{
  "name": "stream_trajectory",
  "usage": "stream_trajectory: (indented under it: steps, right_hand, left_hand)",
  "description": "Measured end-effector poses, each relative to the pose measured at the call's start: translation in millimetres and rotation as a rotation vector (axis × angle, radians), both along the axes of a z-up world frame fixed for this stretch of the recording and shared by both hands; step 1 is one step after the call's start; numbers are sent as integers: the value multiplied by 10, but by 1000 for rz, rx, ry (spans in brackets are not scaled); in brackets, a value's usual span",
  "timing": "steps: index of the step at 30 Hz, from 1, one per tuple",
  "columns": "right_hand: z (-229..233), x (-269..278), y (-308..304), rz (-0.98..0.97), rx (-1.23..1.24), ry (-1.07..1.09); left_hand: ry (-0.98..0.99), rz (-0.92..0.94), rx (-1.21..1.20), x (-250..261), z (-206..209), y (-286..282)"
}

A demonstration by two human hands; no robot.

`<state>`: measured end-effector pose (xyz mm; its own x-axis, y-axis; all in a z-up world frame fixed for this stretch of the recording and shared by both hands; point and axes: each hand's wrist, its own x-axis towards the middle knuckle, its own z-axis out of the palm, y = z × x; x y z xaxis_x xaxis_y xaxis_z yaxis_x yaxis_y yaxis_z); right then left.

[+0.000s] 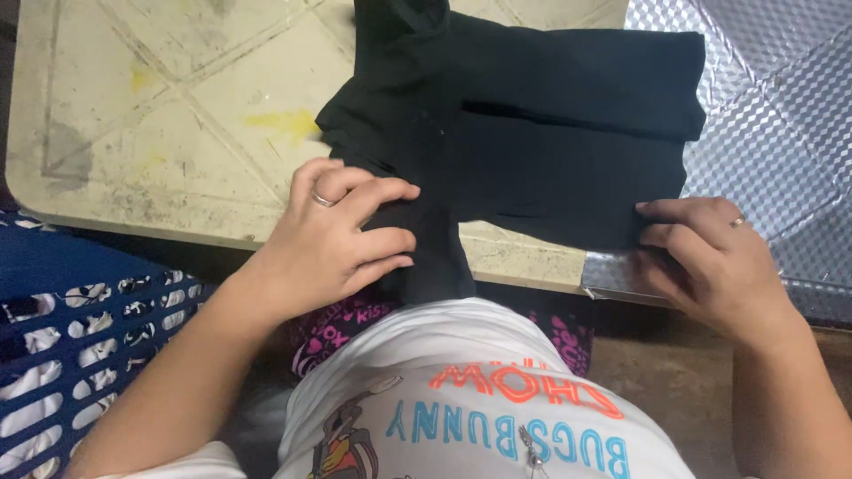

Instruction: The person folds various garments one by one on a small table, including a gray striped shirt, black pants, a pink patterned top, a purple top, a floral top, a white tank top, a black top, and gray shorts. Each item is smoothed, folded into a compact shape, and placed on the right side of the table.

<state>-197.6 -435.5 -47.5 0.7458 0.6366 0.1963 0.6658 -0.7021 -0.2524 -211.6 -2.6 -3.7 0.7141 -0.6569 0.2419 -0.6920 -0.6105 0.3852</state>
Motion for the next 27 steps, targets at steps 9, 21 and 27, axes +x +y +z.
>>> stream_trajectory:
  steps: [9, 21, 27]
  right_hand:
    - [-270, 716, -196, -364, 655, 168]
    - [-52, 1010, 350, -492, 319, 11]
    - [-175, 1136, 306, -416, 362, 120]
  left_hand:
    - [93, 267, -594, 870, 158, -152]
    - [-248, 198, -118, 965, -14, -561]
    - [16, 211, 307, 807, -401, -1102]
